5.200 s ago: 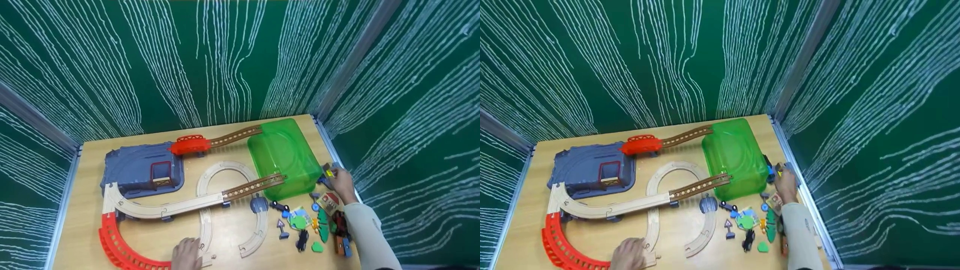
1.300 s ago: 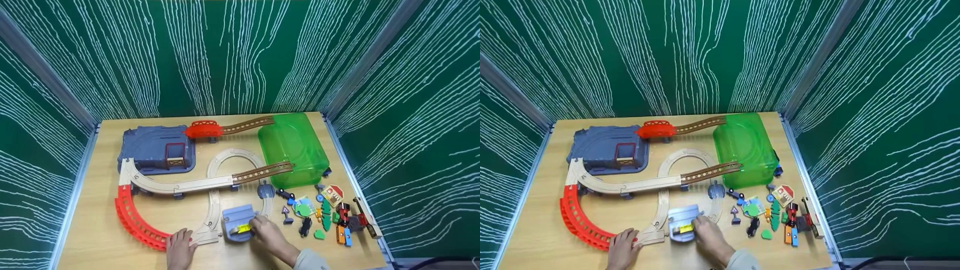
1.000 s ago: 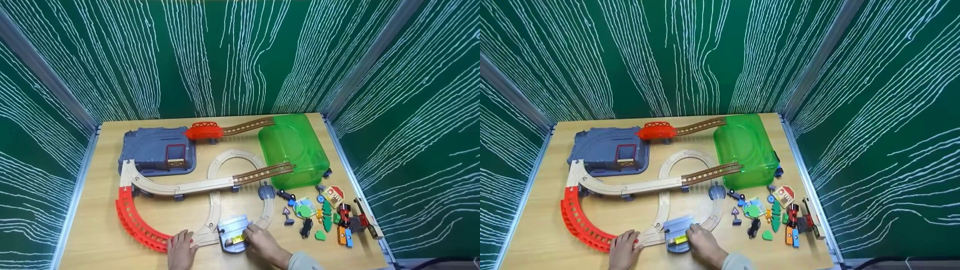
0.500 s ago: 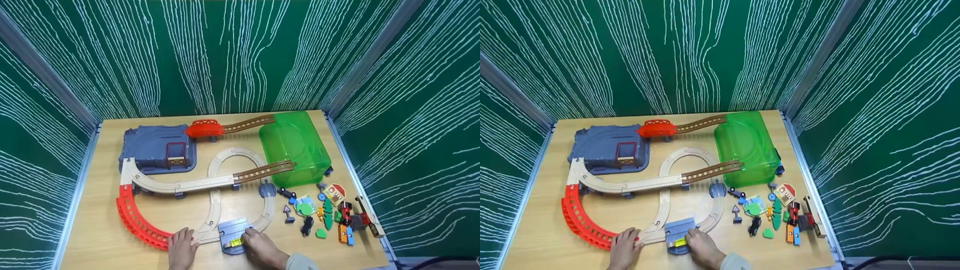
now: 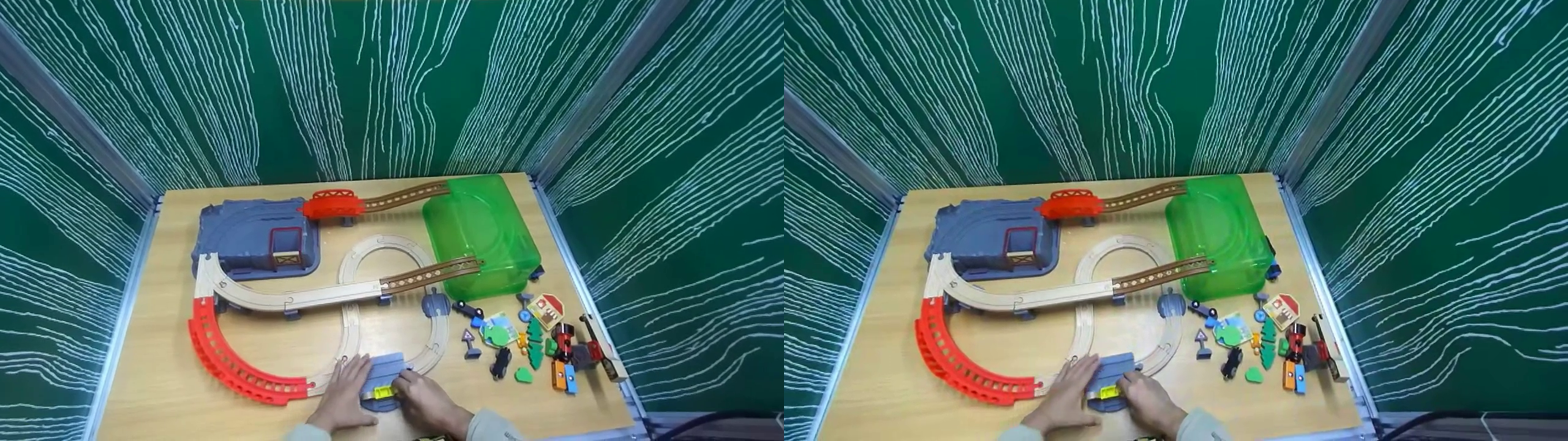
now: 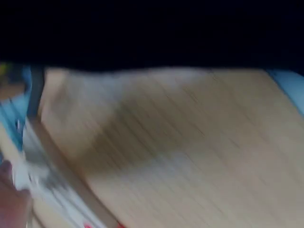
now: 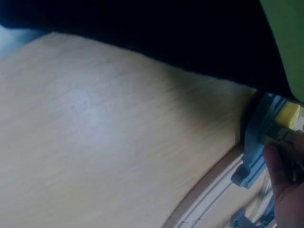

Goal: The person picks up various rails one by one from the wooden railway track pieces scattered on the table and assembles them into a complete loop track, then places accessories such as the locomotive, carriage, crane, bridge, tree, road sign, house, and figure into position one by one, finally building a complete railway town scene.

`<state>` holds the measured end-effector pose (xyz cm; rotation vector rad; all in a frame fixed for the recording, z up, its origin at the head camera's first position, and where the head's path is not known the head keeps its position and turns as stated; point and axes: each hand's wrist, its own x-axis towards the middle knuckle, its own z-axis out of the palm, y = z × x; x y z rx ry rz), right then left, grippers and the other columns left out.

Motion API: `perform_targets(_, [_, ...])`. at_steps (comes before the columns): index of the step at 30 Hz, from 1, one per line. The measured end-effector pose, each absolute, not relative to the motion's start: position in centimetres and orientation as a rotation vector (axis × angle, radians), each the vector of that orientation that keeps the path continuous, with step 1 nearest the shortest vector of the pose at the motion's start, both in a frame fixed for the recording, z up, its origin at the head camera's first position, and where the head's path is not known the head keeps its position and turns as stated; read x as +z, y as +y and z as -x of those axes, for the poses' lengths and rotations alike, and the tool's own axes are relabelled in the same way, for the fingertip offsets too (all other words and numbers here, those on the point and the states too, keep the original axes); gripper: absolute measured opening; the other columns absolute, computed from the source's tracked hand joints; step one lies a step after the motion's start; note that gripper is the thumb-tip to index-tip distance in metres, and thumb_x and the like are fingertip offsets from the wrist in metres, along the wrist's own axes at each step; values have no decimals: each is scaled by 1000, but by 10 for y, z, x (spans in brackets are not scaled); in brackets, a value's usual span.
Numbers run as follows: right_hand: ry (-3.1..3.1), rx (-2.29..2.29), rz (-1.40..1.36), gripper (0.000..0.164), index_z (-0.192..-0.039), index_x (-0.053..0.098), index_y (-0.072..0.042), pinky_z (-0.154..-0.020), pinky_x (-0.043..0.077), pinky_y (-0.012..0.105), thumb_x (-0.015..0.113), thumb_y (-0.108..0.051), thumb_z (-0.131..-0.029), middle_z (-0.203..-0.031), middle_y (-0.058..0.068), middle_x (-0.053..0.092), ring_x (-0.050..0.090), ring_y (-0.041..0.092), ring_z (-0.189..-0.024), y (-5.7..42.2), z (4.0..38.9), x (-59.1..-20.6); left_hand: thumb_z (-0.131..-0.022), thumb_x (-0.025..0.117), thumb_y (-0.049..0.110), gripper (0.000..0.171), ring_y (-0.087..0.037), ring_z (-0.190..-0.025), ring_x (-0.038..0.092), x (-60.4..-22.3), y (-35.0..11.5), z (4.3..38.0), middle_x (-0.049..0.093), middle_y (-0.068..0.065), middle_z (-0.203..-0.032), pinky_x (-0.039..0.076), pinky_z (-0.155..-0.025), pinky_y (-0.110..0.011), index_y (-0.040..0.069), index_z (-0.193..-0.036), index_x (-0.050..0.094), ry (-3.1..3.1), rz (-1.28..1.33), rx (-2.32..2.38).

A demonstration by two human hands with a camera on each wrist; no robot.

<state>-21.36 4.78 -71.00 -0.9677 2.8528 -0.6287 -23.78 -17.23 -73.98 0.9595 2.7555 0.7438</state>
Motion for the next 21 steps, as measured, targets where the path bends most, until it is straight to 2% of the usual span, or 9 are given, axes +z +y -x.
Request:
perform_targets(2, [2806,-689,929,18,-95,60,-10,-69,47,20,57,-4,-78,-88,-5,50,50,5,-79,51,215,-710,-47,74,56,105,-31,-125,28,-742,-165,241,32,-9,-139,14,-99,-57,12,-134,35,2783,-986,662])
perform_targets(5, [2787,-768,886,22,-103,57,-11,-77,47,23,54,-5,-82,-95,-4,51,51,6,-88,60,218,-715,-52,73,56,90,-30,-124,31,-745,-161,243,34,-5,-138,13,-98,-59,20,-129,44,2804,-981,595])
perform_targets(10, [2962,-720,850,34,-114,51,-6,-92,38,37,50,-1,-81,-110,4,51,48,19,-104,80,232,-736,-58,71,54,75,-29,-121,35,-748,-159,246,38,-2,-135,16,-97,-60,26,-124,50,2841,-983,536])
perform_targets(15, [3052,-541,877,35,-111,56,-7,-92,31,47,59,-8,-76,-110,6,52,45,25,-105,95,244,-755,-58,71,52,73,-28,-121,35,-747,-159,246,39,-2,-134,16,-97,-60,26,-123,51,2851,-983,537])
perform_targets(19, [3064,-472,898,40,-106,57,-9,-90,32,45,67,-12,-67,-104,3,52,46,23,-101,100,249,-757,-58,70,52,73,-27,-121,34,-749,-159,246,38,-2,-135,15,-98,-59,26,-124,51,2847,-970,548])
perform_targets(21, [3064,-455,901,38,-105,58,-10,-90,33,44,67,-12,-67,-102,2,52,46,23,-100,100,250,-756,-58,71,52,73,-27,-122,34,-750,-160,245,38,-1,-135,14,-98,-59,27,-124,51,2845,-964,551])
